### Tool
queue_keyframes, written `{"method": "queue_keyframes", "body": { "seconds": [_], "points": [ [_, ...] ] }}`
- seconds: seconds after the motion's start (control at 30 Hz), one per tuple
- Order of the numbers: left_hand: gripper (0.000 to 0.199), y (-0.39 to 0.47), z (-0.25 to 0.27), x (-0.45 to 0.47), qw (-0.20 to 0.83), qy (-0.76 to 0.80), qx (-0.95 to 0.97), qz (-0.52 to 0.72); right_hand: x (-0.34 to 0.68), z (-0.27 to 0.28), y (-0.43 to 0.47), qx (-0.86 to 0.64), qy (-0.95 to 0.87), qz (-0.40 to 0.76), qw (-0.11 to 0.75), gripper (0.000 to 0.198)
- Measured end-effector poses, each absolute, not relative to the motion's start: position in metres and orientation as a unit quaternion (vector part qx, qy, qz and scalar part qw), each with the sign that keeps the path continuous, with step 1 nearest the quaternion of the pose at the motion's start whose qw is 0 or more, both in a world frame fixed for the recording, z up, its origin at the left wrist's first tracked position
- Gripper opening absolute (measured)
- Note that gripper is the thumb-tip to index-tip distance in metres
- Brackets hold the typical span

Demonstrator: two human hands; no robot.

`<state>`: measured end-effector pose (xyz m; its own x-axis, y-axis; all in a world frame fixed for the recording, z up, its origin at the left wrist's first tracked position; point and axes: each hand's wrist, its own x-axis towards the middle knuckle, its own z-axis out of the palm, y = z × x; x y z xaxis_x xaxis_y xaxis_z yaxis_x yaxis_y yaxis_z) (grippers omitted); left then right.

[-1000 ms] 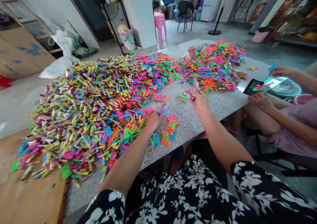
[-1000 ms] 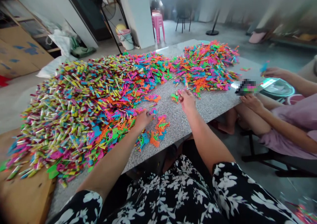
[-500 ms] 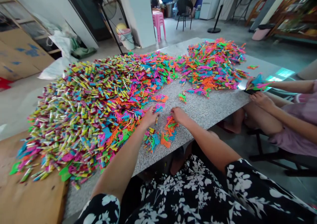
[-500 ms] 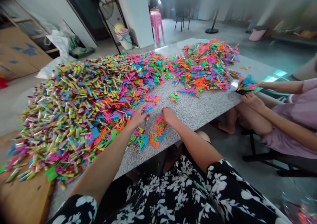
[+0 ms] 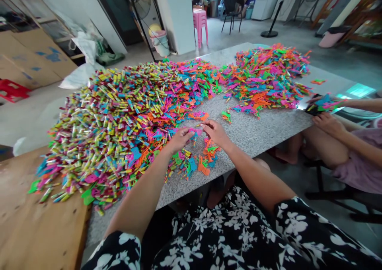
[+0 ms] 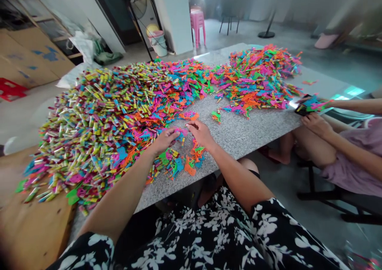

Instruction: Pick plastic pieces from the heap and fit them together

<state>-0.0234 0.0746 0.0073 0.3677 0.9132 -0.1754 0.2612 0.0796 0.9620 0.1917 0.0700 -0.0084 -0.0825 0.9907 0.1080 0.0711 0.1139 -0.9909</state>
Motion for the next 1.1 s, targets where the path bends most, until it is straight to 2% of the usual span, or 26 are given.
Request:
{"method": "queue_keyframes", "body": {
  "seconds": [0.27, 0.53, 0.7, 0.87, 0.93, 1.03, 1.1],
  "points": [
    [0.041, 0.073, 0.034, -0.039, 0.522, 0.393, 0.732, 0.190, 0.189, -0.001, 0.058, -0.375, -0.575, 0.592, 0.422, 0.040],
    [0.039, 0.071, 0.042, -0.042, 0.497, 0.397, 0.755, 0.158, 0.191, -0.008, 0.057, -0.374, -0.584, 0.597, 0.402, 0.037],
    [0.036, 0.065, 0.042, -0.041, 0.507, 0.391, 0.756, 0.136, 0.197, -0.006, 0.054, -0.384, -0.639, 0.569, 0.347, 0.032],
    [0.031, 0.074, 0.028, -0.041, 0.513, 0.442, 0.727, 0.120, 0.216, -0.014, 0.063, -0.414, -0.627, 0.599, 0.277, 0.023],
    [0.023, 0.084, 0.018, -0.044, 0.440, 0.510, 0.722, 0.158, 0.230, -0.020, 0.077, -0.467, -0.554, 0.591, 0.354, 0.022],
    [0.017, 0.099, 0.000, -0.052, 0.265, 0.607, 0.730, 0.171, 0.248, -0.025, 0.100, -0.512, -0.376, 0.528, 0.564, 0.029],
    [0.025, 0.104, -0.011, -0.056, 0.189, 0.623, 0.747, 0.131, 0.247, -0.028, 0.109, -0.525, -0.330, 0.498, 0.606, 0.030]
  ]
}}
